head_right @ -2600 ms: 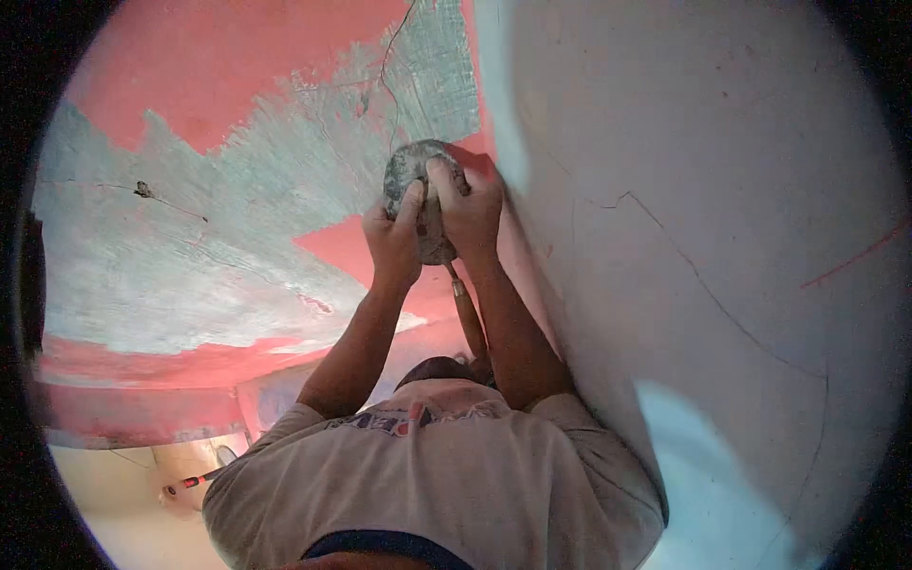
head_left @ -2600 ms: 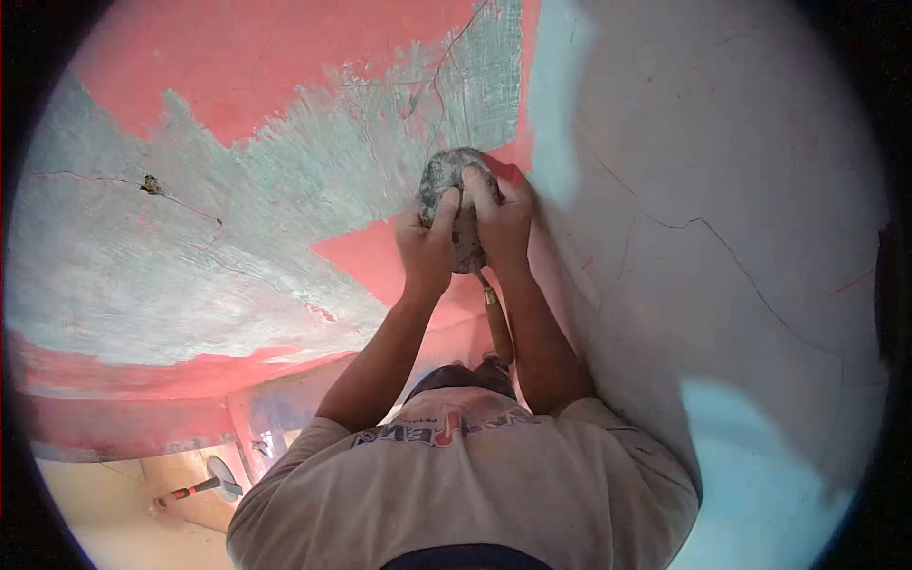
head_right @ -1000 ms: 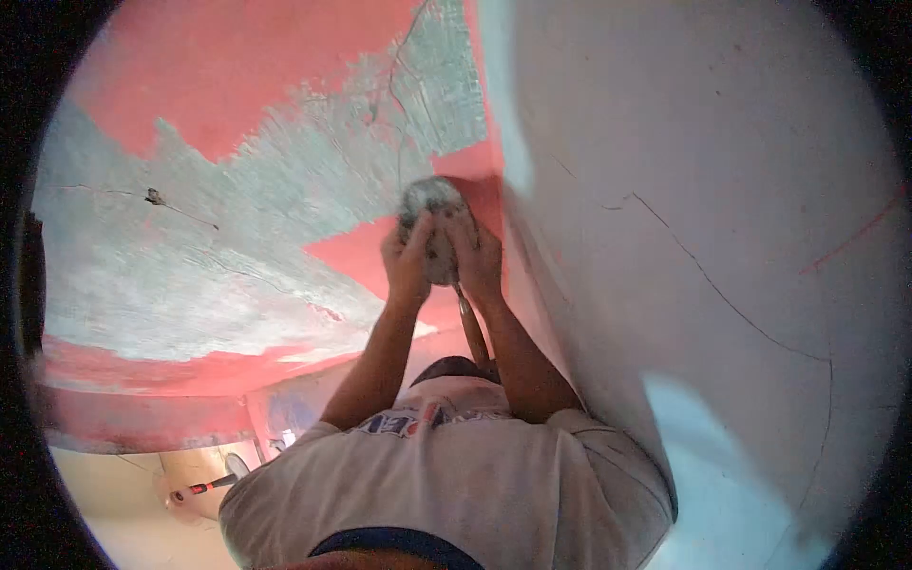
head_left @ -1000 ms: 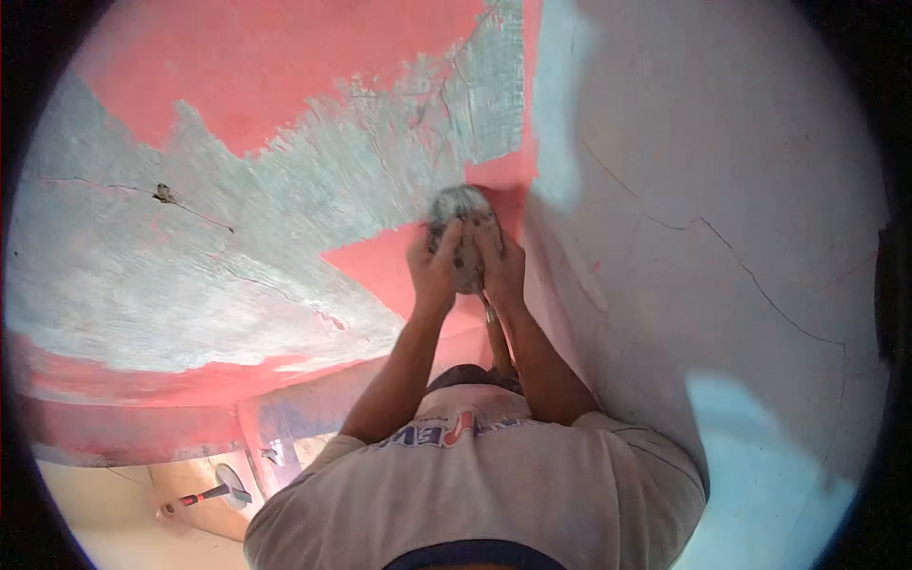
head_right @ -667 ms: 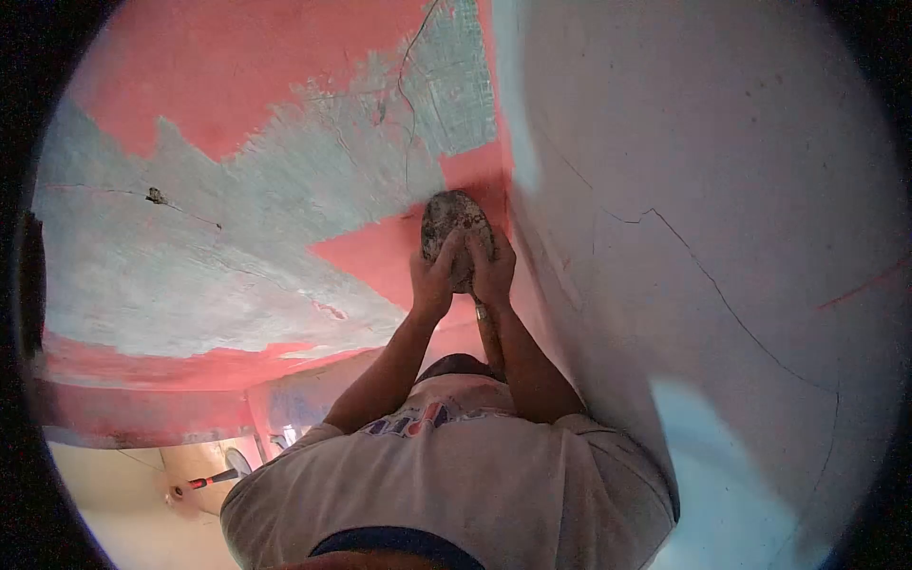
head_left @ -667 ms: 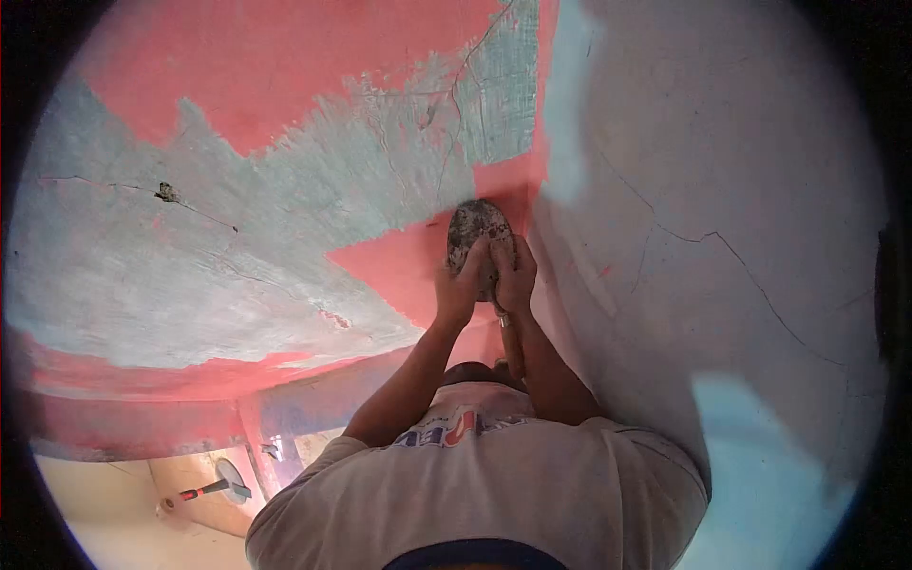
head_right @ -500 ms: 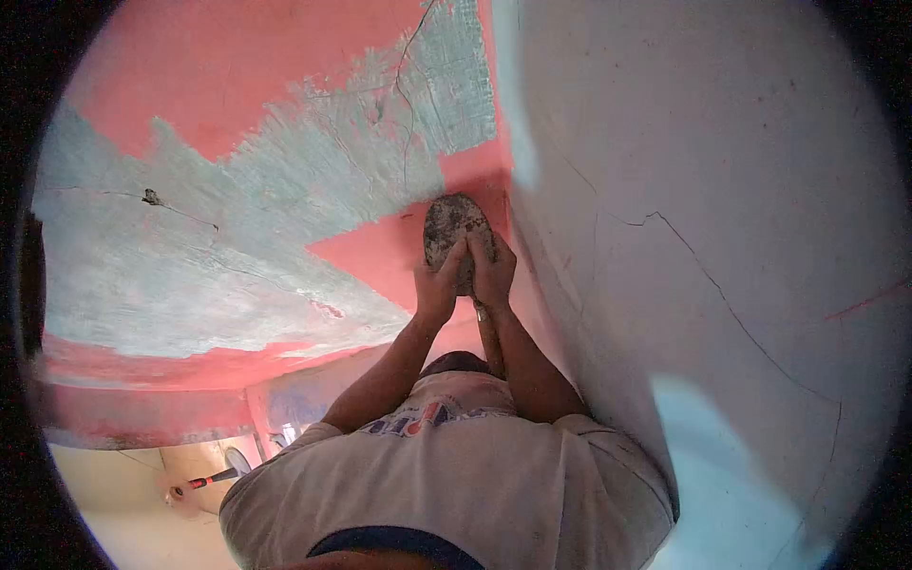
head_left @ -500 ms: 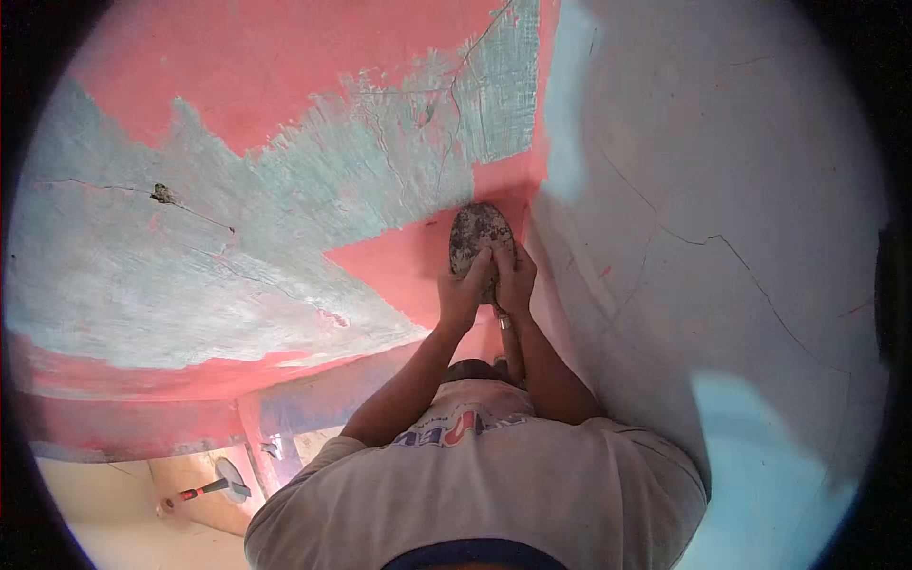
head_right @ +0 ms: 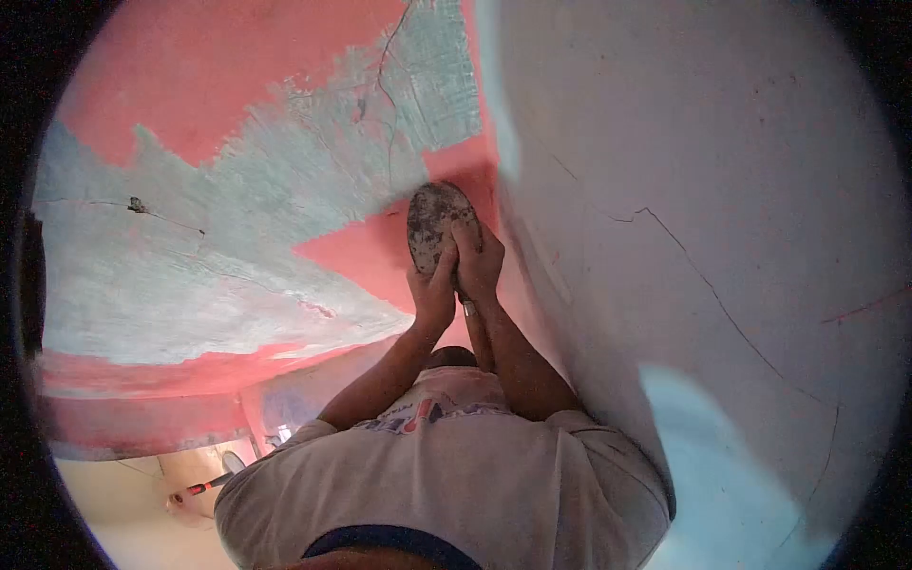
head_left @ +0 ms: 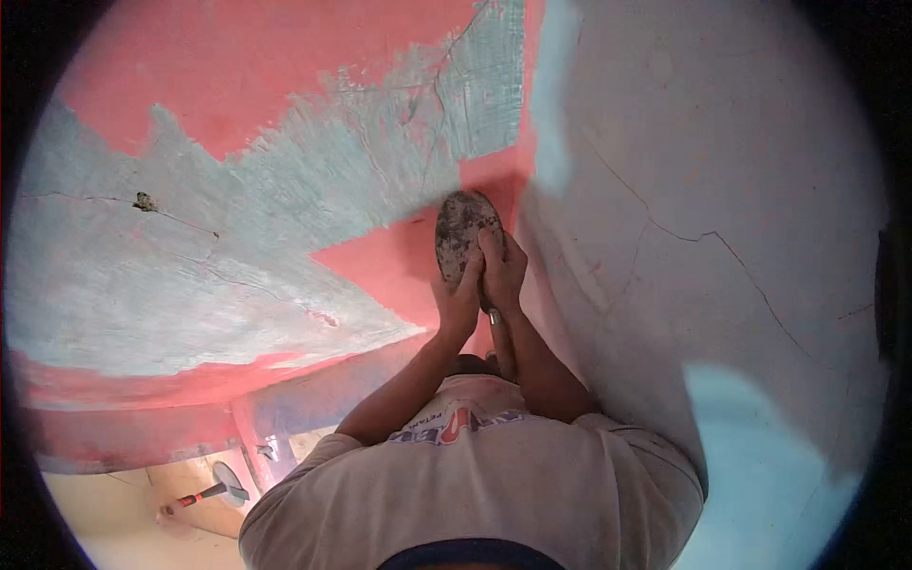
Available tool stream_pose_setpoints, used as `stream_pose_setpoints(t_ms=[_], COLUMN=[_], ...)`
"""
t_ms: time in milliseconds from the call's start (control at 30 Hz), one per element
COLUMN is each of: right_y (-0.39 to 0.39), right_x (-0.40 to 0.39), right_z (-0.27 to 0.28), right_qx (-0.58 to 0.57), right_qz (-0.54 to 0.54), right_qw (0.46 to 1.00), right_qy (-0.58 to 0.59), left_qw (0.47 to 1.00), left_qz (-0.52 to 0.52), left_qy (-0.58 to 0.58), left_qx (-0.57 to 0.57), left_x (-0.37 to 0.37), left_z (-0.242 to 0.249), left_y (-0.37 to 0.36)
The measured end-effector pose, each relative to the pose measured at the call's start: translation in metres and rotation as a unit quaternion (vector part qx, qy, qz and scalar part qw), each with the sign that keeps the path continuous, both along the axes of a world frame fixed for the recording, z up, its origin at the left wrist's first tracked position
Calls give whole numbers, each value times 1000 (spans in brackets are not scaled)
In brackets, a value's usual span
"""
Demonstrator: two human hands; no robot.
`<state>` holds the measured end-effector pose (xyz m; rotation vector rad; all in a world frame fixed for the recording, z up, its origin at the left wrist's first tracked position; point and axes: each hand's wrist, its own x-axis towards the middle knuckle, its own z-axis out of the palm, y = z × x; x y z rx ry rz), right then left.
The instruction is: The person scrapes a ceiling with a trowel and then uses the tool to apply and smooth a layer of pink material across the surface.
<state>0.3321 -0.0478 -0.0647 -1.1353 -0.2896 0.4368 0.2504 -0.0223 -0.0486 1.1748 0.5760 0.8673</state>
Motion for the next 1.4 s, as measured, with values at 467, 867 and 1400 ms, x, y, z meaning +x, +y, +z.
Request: stream_pose_setpoints(t_ms=[467, 867, 1400], right_y=[7, 5, -1], right_x=[3, -6, 13], right_z=[26, -2, 37], right_qx=[36, 9, 59], right_qz=[-4, 5, 78], right_qw=[999, 1000, 993], right_qy=[-7, 18, 69], left_qw=[996, 996, 998], left_qz=[34, 24, 4], left_qy=[20, 63, 36], left_qx=[82, 50, 52], left_x=[8, -6, 2], left_z=[9, 7, 40], left_y=[8, 2, 5])
